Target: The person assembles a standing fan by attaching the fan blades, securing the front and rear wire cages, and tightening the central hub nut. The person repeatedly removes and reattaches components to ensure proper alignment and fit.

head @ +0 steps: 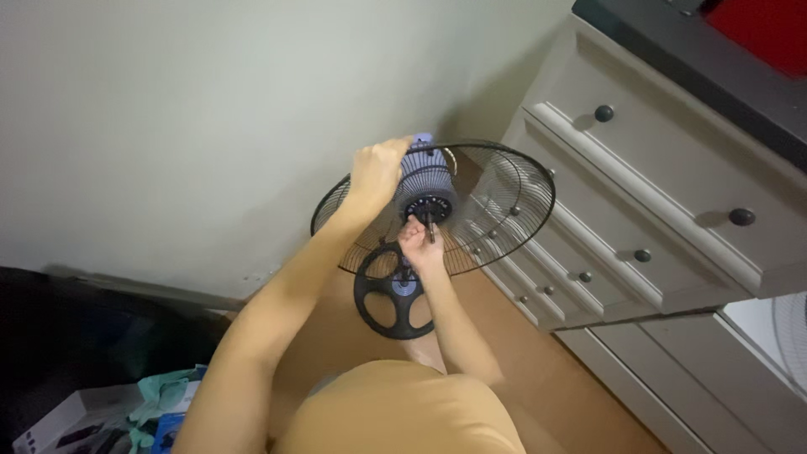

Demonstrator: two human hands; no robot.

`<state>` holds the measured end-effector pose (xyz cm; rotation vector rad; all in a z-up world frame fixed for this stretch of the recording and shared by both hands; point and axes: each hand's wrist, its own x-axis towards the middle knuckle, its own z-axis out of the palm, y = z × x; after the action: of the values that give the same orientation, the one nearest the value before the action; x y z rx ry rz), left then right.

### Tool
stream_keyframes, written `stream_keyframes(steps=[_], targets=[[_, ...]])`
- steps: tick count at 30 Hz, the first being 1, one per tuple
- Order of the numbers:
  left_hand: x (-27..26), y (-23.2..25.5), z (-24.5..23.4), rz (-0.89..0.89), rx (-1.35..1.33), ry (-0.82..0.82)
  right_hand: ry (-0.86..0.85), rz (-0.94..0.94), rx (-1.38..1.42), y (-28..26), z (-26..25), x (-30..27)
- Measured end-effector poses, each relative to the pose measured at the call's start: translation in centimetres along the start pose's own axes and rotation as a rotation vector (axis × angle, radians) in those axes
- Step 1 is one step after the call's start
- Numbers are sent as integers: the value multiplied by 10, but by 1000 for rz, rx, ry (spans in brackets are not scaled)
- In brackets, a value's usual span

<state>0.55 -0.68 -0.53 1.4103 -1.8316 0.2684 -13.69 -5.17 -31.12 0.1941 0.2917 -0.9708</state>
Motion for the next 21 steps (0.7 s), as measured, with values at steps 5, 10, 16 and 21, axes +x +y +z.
stream_keyframes(steps=[5,10,16,21], targets=[[-3,4,-5,-9,-33,-14,370,-378,-993,-43,11,-22],[-3,8,-3,37,-49,-8,682,-661,-1681,-50,32,-31],[-1,7,-8,-8,-36,-8,596,-717,-1583,-44,17,-1],[-1,6,-9,0,-22,-29,356,-171,-767,-39,8,-8]])
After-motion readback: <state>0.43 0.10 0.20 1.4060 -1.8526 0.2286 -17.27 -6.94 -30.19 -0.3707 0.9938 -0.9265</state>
